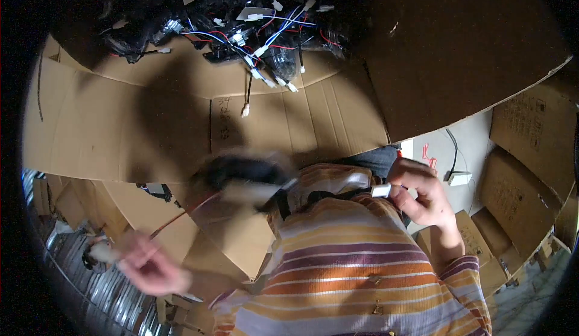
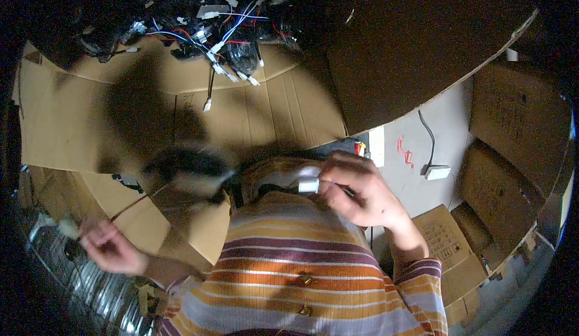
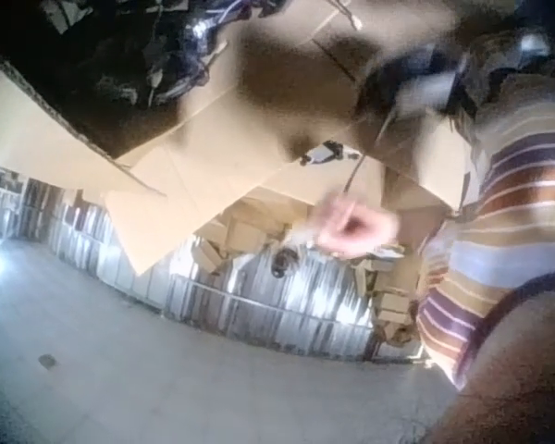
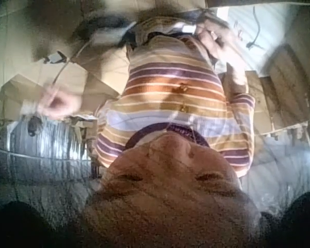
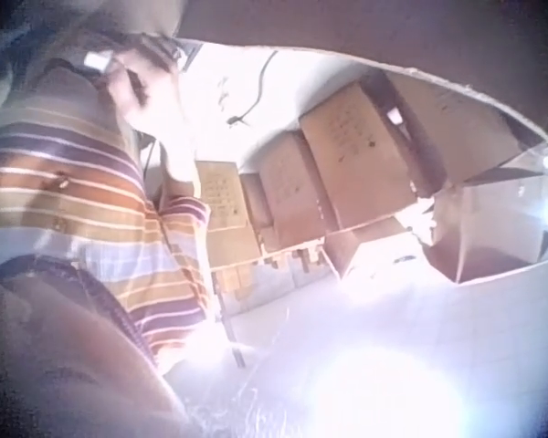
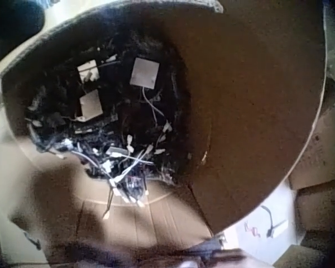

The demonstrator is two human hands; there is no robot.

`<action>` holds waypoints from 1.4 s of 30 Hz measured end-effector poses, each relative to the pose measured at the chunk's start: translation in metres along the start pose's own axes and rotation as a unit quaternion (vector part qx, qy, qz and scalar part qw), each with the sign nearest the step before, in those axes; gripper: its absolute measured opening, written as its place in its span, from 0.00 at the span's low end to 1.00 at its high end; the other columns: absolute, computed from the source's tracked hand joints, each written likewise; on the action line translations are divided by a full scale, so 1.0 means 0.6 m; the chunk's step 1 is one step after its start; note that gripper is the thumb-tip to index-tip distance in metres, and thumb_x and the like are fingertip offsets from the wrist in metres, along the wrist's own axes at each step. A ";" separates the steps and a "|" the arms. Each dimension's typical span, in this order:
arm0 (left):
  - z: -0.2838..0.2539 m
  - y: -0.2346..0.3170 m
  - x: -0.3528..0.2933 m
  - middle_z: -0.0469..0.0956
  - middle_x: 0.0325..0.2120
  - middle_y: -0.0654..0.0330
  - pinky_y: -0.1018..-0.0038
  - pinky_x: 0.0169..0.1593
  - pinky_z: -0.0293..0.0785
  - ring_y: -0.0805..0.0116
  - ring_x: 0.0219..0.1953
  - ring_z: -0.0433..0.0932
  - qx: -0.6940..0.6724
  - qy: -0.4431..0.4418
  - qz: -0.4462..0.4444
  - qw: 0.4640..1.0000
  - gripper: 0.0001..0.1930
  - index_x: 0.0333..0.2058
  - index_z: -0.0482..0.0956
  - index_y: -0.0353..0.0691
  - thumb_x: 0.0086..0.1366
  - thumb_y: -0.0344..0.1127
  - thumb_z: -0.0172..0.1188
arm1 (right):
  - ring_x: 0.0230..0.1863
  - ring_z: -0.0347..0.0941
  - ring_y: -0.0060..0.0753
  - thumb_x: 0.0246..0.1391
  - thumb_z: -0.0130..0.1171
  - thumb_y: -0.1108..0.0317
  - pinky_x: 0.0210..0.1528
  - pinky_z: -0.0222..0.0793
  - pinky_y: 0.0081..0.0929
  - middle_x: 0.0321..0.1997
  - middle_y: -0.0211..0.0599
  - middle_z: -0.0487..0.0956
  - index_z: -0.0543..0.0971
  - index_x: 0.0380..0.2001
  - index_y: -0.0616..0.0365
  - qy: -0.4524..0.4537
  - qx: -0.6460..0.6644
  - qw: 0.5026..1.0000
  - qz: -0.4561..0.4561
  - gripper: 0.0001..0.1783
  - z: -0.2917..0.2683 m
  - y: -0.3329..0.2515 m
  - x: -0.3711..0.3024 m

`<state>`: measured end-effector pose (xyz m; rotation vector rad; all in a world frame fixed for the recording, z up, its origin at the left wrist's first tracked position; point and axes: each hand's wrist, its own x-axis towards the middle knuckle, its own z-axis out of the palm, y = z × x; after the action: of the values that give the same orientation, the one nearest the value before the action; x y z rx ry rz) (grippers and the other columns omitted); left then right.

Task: The person sorts plastic parts and wiring harnesses by hand, taking them from large cardboard boxes and inspecting them.

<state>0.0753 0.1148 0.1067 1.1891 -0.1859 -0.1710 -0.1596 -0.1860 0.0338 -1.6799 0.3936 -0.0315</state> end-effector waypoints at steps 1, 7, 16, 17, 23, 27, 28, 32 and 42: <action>-0.021 0.042 0.006 0.52 0.13 0.67 0.79 0.24 0.53 0.75 0.18 0.51 0.030 0.071 0.097 0.992 0.07 0.32 0.63 0.33 0.54 0.29 0.45 | 0.21 0.63 0.33 0.39 0.47 0.75 0.23 0.58 0.24 0.19 0.38 0.67 0.67 0.18 0.64 -0.025 0.040 0.999 0.003 0.03 0.013 0.006 0.003; -0.269 0.163 0.028 0.70 0.19 0.60 0.78 0.27 0.63 0.71 0.22 0.64 0.604 0.252 0.351 0.670 0.10 0.29 0.73 0.33 0.55 0.34 0.46 | 0.27 0.70 0.41 0.47 0.44 0.72 0.29 0.65 0.34 0.29 0.46 0.72 0.70 0.25 0.65 -0.218 0.365 0.892 -0.156 0.07 0.003 -0.029 -0.025; -0.290 -0.089 0.042 0.71 0.26 0.55 0.76 0.37 0.65 0.65 0.30 0.69 0.775 0.129 0.186 0.590 0.10 0.33 0.70 0.32 0.54 0.33 0.49 | 0.34 0.72 0.40 0.49 0.45 0.69 0.35 0.61 0.31 0.31 0.42 0.74 0.69 0.27 0.58 -0.206 0.484 0.802 -0.284 0.05 0.013 -0.106 -0.016; -0.222 -0.087 0.033 0.70 0.28 0.55 0.76 0.37 0.64 0.66 0.31 0.68 0.805 0.068 0.287 0.515 0.10 0.34 0.69 0.33 0.53 0.31 0.50 | 0.34 0.72 0.39 0.48 0.46 0.69 0.35 0.61 0.31 0.30 0.41 0.74 0.70 0.26 0.58 -0.203 0.480 0.803 -0.289 0.05 0.023 -0.109 -0.015; 0.016 -0.315 0.058 0.60 0.47 0.55 0.67 0.54 0.50 0.60 0.50 0.57 0.732 -0.447 0.061 0.510 0.23 0.46 0.60 0.37 0.48 0.30 0.48 | 0.33 0.71 0.37 0.46 0.49 0.68 0.36 0.61 0.32 0.29 0.38 0.75 0.70 0.20 0.58 -0.224 0.457 0.799 -0.318 0.07 0.028 -0.103 0.000; 0.027 -0.419 0.133 0.63 0.45 0.59 0.64 0.53 0.50 0.65 0.50 0.58 0.690 -0.482 0.322 0.433 0.18 0.42 0.65 0.36 0.50 0.30 0.43 | 0.34 0.71 0.36 0.48 0.48 0.64 0.37 0.62 0.34 0.30 0.36 0.75 0.72 0.21 0.57 -0.299 0.434 0.776 -0.347 0.09 0.036 -0.106 0.002; 0.024 -0.452 0.150 0.63 0.45 0.60 0.64 0.54 0.47 0.65 0.51 0.57 0.695 -0.490 0.354 0.389 0.18 0.43 0.65 0.37 0.50 0.31 0.42 | 0.34 0.71 0.36 0.48 0.48 0.64 0.37 0.62 0.34 0.30 0.36 0.75 0.72 0.21 0.57 -0.300 0.431 0.777 -0.348 0.09 0.038 -0.096 -0.001; 0.036 -0.535 0.196 0.63 0.45 0.62 0.62 0.57 0.37 0.65 0.54 0.52 0.709 -0.537 0.364 0.277 0.18 0.44 0.65 0.40 0.53 0.33 0.40 | 0.30 0.72 0.38 0.43 0.47 0.74 0.30 0.60 0.31 0.30 0.45 0.75 0.70 0.19 0.62 -0.110 0.492 0.831 -0.237 0.04 0.044 -0.081 -0.043; -0.001 -0.609 0.200 0.69 0.24 0.64 0.67 0.53 0.49 0.70 0.37 0.66 0.648 -0.607 0.350 0.298 0.06 0.23 0.70 0.44 0.48 0.33 0.44 | 0.29 0.69 0.42 0.46 0.40 0.67 0.32 0.58 0.37 0.29 0.47 0.74 0.71 0.23 0.63 -0.104 0.477 0.844 -0.221 0.12 0.052 -0.045 -0.026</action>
<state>0.1797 -0.0450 -0.2275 2.1438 -2.6736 -0.0681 -0.1601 -0.1493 0.0584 -0.7281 -0.1871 -0.3313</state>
